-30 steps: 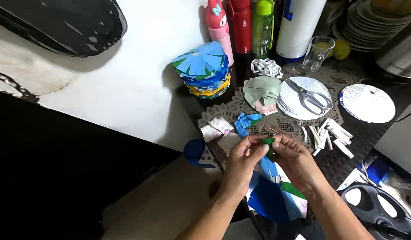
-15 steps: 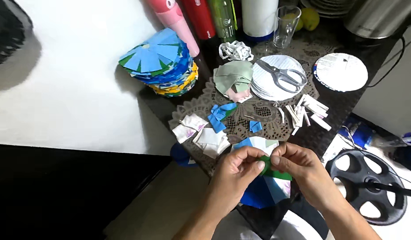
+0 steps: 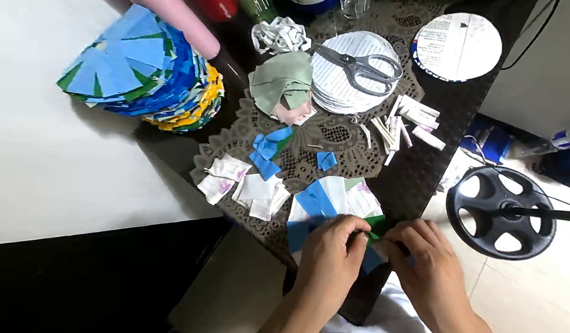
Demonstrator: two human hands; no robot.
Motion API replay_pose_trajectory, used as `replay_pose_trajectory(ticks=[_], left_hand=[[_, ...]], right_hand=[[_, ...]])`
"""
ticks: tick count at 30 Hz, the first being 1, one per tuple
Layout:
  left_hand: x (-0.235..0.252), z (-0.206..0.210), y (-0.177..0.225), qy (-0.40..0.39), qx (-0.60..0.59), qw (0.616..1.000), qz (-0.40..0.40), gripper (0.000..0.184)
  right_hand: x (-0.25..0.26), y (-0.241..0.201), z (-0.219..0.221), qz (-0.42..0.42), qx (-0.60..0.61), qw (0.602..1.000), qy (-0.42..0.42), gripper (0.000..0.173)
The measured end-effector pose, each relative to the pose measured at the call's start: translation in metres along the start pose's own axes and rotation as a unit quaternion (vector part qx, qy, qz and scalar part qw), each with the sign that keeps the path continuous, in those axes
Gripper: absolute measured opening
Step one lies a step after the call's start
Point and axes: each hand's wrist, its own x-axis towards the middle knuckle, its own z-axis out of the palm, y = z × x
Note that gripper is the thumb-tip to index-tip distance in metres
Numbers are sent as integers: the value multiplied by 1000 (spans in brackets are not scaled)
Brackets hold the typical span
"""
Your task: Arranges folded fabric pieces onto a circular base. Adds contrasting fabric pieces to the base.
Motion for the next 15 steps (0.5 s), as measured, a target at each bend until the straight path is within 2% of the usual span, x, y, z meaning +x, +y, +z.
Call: replay_pose_trajectory(ticks=[6,15], left_hand=[[21,5,7,-4,96,995,2,14],[33,7,8,9,167,985,38,13]], right_hand=[[17,3,4,8,-69,998,13,19],[26,3,3,15,-88,996,-7,18]])
